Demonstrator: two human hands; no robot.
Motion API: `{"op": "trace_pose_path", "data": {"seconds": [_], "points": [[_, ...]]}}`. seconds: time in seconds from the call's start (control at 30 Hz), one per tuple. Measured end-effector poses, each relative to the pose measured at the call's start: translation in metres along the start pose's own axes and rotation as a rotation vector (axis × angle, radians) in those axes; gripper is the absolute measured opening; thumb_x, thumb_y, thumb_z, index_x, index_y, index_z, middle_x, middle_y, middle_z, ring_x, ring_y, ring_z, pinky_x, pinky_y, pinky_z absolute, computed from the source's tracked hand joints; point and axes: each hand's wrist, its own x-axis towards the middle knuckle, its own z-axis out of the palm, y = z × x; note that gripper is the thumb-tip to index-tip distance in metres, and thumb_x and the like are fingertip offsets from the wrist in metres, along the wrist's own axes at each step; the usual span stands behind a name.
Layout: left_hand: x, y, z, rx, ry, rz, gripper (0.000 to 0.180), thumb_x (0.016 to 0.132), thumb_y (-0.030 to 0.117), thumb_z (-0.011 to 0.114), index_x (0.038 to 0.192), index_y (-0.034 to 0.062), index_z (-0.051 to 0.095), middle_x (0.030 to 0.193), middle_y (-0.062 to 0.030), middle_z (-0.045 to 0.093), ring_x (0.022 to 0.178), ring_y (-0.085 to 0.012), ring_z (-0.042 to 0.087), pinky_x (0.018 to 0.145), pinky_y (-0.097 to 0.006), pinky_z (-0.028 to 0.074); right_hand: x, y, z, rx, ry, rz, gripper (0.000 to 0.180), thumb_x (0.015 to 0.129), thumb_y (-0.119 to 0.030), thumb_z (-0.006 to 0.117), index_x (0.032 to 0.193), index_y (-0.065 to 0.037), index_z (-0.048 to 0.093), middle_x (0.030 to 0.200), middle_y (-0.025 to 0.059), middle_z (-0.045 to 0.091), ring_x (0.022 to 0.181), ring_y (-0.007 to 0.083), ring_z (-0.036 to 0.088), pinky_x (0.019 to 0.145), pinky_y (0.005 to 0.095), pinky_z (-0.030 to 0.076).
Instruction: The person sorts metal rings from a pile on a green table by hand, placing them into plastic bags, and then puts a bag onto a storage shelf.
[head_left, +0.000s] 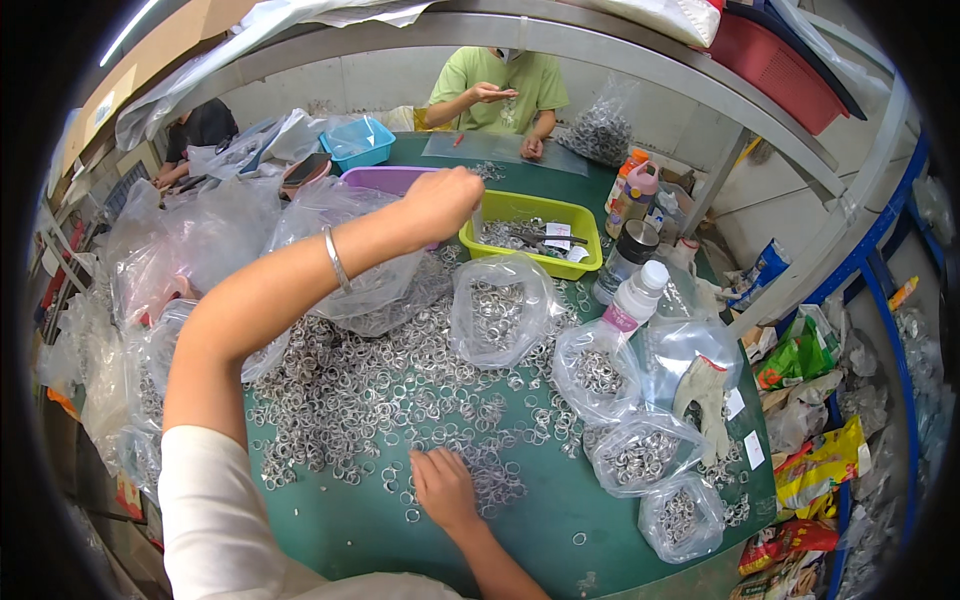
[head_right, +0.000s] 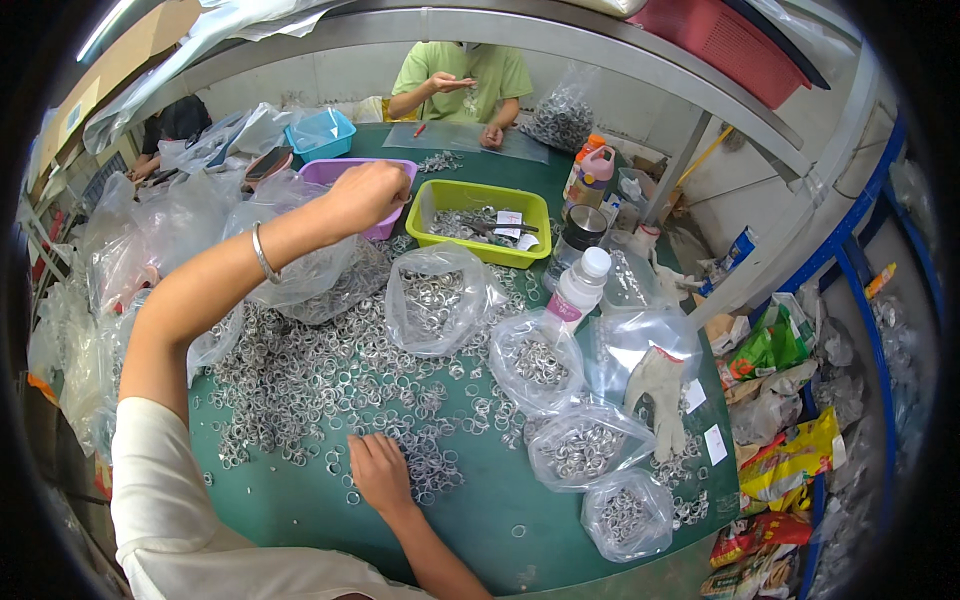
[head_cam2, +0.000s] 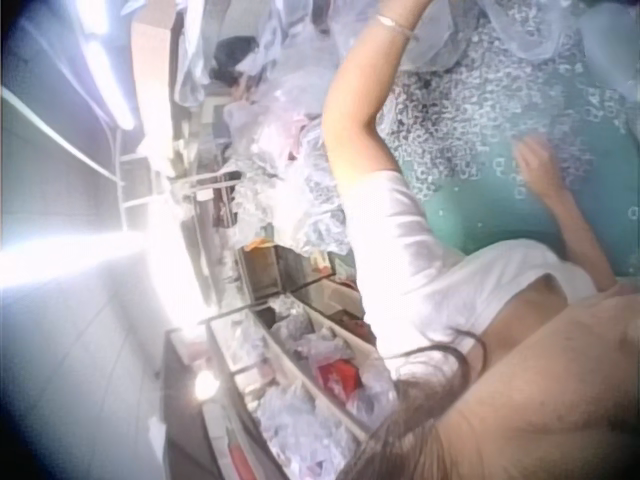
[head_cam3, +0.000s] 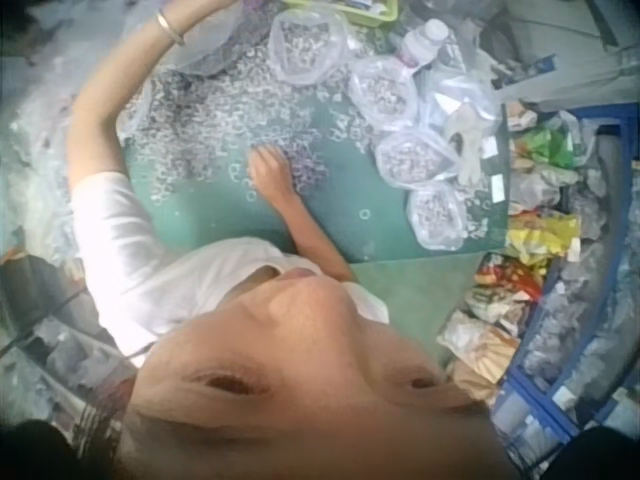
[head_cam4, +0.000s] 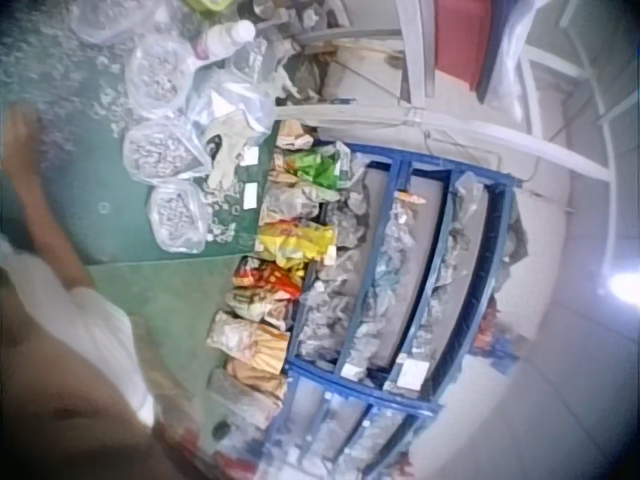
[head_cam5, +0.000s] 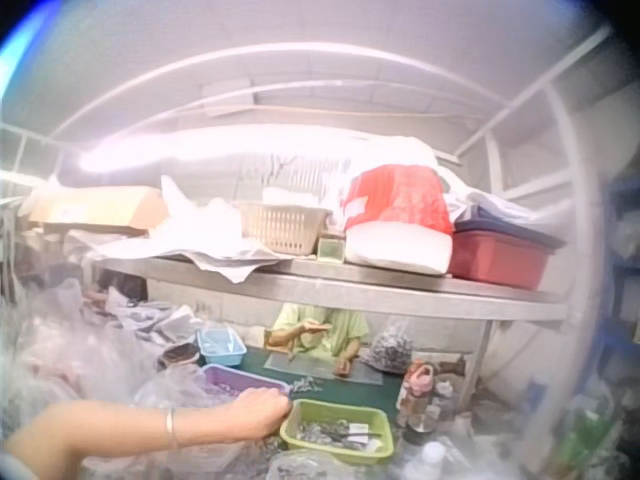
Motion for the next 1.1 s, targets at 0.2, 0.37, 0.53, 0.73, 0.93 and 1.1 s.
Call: {"op": "trace_pose_path", "data": {"seconds": [0.2,0.37,0.53,0.73,0.93,1.1], "points": [[0.002,0.005,0.004,0.074,-0.017,0.127,0.008,0.067,0.000,0.059,0.073,-0.0032,0.062,0.084,-0.0209,0.063,0.079,-0.0373,0.063,0.065,-0.044,0.052,0.002,-0.002,-0.002,-0.014,0.003,0.000,0.014,0.080,-0.003,0.061,0.093,-0.001,0.061,0.076,0.0091,0.055,0.071,0.0253,0.054,0.065,0.0352,0.043],[0.004,0.022,0.010,0.090,-0.056,0.209,0.013,0.062,-0.004,0.060,0.074,-0.0019,0.063,0.085,-0.0189,0.064,0.082,-0.0353,0.064,0.066,-0.043,0.052,0.002,-0.001,-0.003,-0.012,-0.008,0.017,0.014,0.079,-0.003,0.061,0.093,-0.001,0.061,0.077,0.0090,0.055,0.072,0.0253,0.054,0.066,0.0354,0.044],[0.019,-0.010,0.019,0.154,0.055,0.205,0.007,0.073,0.007,0.058,0.073,0.0003,0.060,0.081,-0.0163,0.060,0.077,-0.0363,0.061,0.064,-0.045,0.050,0.001,-0.001,-0.001,-0.009,-0.023,0.018,0.015,0.079,-0.003,0.061,0.094,-0.001,0.061,0.077,0.0091,0.055,0.072,0.0253,0.054,0.066,0.0354,0.044],[0.037,-0.055,0.014,0.196,0.048,-0.111,0.011,0.074,0.004,0.055,0.083,0.0016,0.059,0.093,-0.0187,0.062,0.083,-0.0371,0.062,0.067,-0.047,0.050,0.002,-0.003,-0.001,0.006,-0.013,0.012,0.014,0.079,-0.002,0.061,0.093,-0.001,0.061,0.076,0.0089,0.055,0.071,0.0250,0.054,0.065,0.0351,0.044],[0.034,-0.067,0.016,0.228,0.187,-0.283,0.015,0.074,0.005,0.056,0.088,0.0029,0.060,0.090,-0.0180,0.064,0.087,-0.0354,0.062,0.072,-0.045,0.050,0.002,0.000,-0.001,-0.010,-0.013,0.016,0.014,0.079,-0.002,0.061,0.093,-0.001,0.061,0.076,0.0088,0.055,0.070,0.0248,0.054,0.064,0.0348,0.044],[0.018,-0.055,0.007,0.163,0.136,-0.214,0.017,0.076,0.008,0.059,0.092,0.0025,0.063,0.089,-0.0184,0.064,0.083,-0.0346,0.063,0.068,-0.044,0.050,0.002,-0.002,0.000,-0.002,-0.016,0.007,0.013,0.080,-0.002,0.061,0.093,-0.001,0.061,0.076,0.0089,0.055,0.071,0.0251,0.054,0.065,0.0351,0.044]]}}
